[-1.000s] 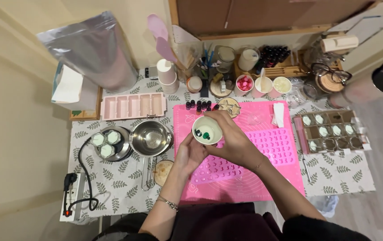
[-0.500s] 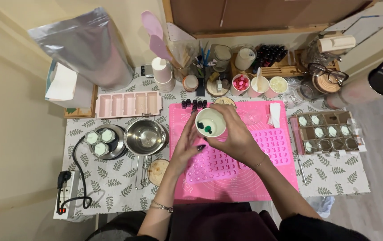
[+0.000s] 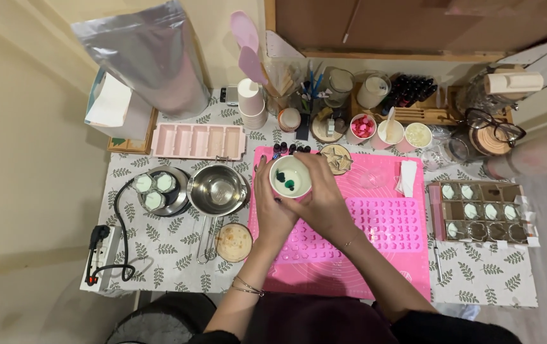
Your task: Adding liquid dye to melted wax and stirring it in a paper cup, followed by cleaning the stirring tool.
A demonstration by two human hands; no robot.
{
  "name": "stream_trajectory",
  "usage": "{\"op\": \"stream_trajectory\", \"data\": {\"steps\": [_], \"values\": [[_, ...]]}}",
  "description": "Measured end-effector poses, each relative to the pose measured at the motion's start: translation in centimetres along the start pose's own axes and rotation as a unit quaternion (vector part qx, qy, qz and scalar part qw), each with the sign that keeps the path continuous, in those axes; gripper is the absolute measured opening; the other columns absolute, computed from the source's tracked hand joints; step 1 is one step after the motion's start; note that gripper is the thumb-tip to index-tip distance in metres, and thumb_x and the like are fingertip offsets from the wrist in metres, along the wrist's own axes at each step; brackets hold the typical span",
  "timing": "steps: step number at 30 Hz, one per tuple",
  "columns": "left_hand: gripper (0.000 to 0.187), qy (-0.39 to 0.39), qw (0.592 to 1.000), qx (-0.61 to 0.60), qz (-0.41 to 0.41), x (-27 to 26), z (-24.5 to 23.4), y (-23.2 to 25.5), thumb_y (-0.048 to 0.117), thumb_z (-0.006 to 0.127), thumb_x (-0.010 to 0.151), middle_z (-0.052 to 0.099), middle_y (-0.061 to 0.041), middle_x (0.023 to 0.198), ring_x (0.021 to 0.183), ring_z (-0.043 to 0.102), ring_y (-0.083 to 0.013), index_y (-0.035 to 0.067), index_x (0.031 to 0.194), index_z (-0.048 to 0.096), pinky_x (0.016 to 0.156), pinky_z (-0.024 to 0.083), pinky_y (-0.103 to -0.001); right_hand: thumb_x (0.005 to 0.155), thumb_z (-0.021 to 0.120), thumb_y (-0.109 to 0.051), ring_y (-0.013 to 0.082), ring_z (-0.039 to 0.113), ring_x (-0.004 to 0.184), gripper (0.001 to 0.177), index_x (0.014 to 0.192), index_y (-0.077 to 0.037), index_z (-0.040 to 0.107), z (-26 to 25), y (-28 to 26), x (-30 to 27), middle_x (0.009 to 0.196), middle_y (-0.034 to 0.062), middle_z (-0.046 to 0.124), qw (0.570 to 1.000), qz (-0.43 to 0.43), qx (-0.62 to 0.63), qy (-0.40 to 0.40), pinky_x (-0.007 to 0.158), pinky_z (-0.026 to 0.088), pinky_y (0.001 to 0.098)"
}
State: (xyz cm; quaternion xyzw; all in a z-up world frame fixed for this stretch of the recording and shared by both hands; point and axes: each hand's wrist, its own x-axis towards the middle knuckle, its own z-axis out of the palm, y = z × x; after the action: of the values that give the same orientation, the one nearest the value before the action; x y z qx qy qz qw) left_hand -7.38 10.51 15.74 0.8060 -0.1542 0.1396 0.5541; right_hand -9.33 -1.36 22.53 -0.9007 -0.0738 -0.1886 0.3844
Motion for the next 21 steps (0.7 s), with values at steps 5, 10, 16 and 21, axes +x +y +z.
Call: {"op": "stream_trajectory", "data": {"steps": [5,10,16,21], "values": [[0.083,0.005,1.0,-0.023,-0.012,0.8,-0.8,-0.5,0.023,0.092,0.071,0.041,-0.027,0.158,0.147,0.045,-0.0432,0.005,0.141,0.051,0.116,0.042,-0.049,0.074,0.087,-0.018,0.0379,0.058,0.126,0.08,0.14,0.001,0.046,0.1,0.0,0.3,0.133,0.0219,0.054,0.999,0.015,0.035,-0.028,0.105,0.051,0.0437],[0.083,0.007,1.0,-0.011,-0.015,1.8,-0.7,-1.3,0.023,0.092,0.066,0.041,-0.024,0.156,0.143,0.048,-0.0405,0.005,0.136,0.05,0.116,0.042,-0.049,0.086,0.077,-0.014,0.0361,0.054,0.133,0.068,0.144,0.0,0.046,1.3,5.0,-0.7,0.142,0.0223,0.052,0.996,0.021,0.07,-0.042,0.11,0.047,0.044],[0.084,-0.019,0.999,0.03,0.016,2.3,-1.0,-1.5,0.02,0.092,0.065,0.049,-0.015,0.148,0.152,0.031,-0.044,0.007,0.135,0.049,0.126,0.027,-0.057,0.096,0.059,-0.008,0.0247,0.063,0.1,0.071,0.162,-0.012,0.032,1.5,11.9,3.2,0.116,0.0164,0.061,0.979,0.19,0.06,0.039,0.091,0.057,0.0364],[0.083,-0.018,0.999,0.034,0.006,2.0,-1.3,-1.6,0.022,0.091,0.066,0.047,-0.016,0.149,0.151,0.029,-0.0441,0.005,0.135,0.048,0.124,0.027,-0.058,0.09,0.063,-0.011,0.0247,0.067,0.071,0.085,0.164,-0.016,0.023,5.6,18.5,8.5,0.077,0.0126,0.066,0.974,0.203,0.058,-0.078,0.073,0.055,0.0375]]}}
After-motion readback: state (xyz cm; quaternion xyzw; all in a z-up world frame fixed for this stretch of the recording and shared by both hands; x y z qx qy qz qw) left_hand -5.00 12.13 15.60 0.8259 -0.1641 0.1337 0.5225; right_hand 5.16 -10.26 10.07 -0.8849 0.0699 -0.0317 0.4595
